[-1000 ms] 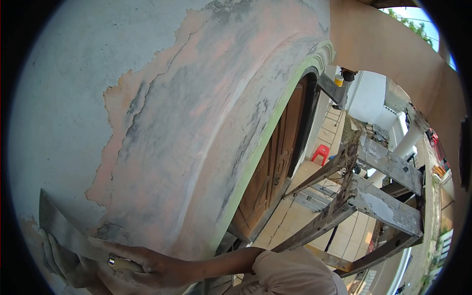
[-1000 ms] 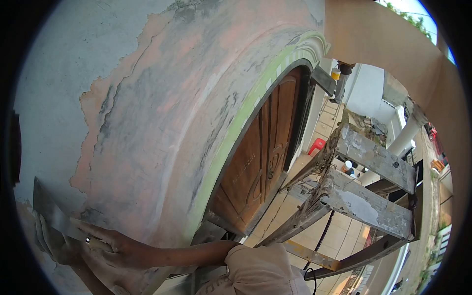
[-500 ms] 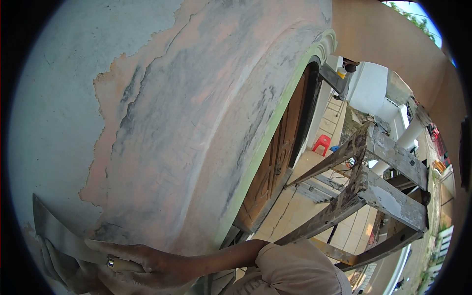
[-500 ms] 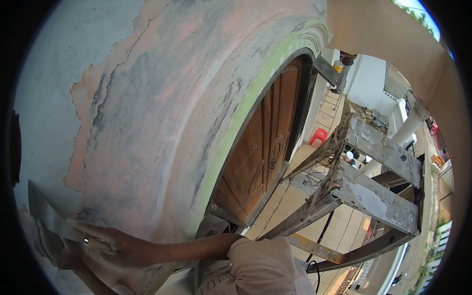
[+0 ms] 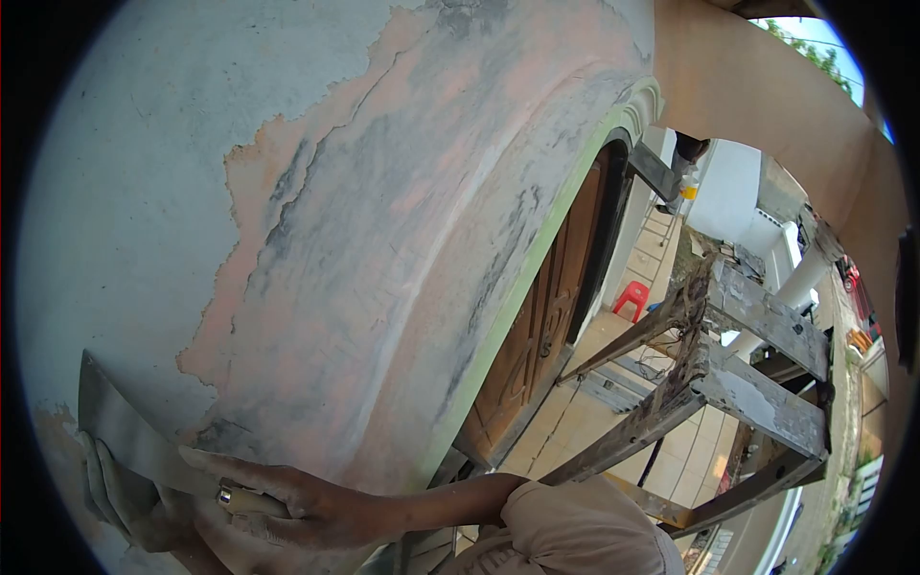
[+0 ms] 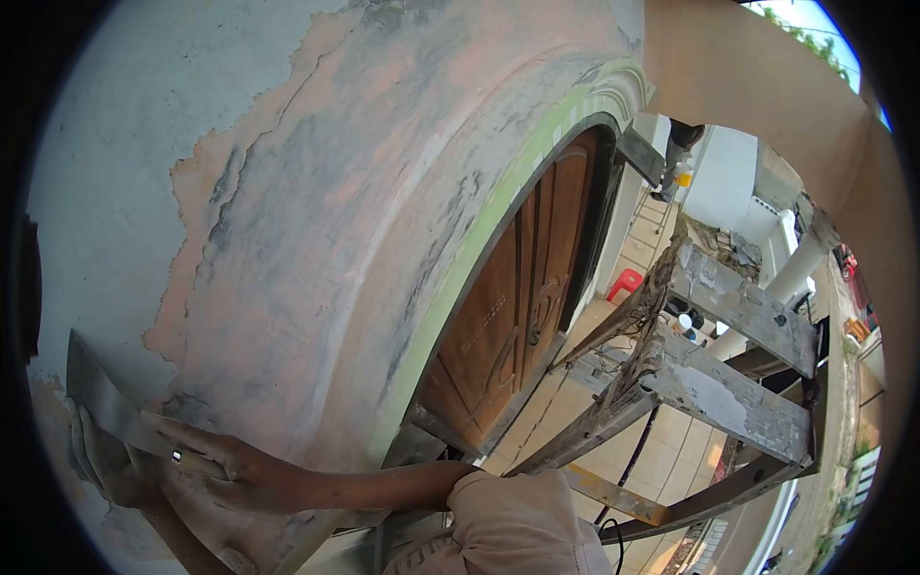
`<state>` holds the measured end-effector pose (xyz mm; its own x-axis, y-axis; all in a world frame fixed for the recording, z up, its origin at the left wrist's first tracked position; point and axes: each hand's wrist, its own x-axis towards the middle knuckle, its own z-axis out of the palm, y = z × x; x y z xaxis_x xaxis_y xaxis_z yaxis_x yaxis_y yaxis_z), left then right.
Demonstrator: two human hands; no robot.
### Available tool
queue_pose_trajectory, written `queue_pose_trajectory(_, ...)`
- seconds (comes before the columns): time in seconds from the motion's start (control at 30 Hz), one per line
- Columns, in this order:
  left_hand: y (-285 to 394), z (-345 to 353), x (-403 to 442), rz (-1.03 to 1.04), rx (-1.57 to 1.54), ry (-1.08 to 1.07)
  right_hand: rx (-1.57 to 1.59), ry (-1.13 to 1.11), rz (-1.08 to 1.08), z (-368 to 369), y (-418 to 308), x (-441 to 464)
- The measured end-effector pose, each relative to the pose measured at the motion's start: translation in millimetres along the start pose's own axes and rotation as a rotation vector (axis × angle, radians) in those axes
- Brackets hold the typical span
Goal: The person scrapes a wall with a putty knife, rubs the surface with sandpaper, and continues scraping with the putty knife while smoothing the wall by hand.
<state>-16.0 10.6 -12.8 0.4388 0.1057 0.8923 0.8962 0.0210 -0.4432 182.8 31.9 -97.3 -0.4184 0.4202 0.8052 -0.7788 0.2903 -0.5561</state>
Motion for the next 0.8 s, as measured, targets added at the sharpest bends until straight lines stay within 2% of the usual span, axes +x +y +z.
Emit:
queue_pose_trajectory(0.1,2,0,2,0.015,-0.027,0.006,0.034,0.052,0.010,4,-6,0)
queue_pose_trajectory(0.33,15,-4,16,-0.002,-0.068,0.066,0.255,0.139,0.359,9,-32,-2)
queue_pose_trajectory(0.43,12,0,15,-0.004,-0.111,0.097,0.289,0.100,0.316,9,-33,-2)
queue_pose_trajectory(0.63,14,-4,12,-0.071,-0.175,0.089,0.215,0.279,0.253,26,-29,1)
queue_pose_trajectory(0.8,19,-6,12,-0.113,-0.223,0.074,0.190,0.331,0.229,30,-27,0)
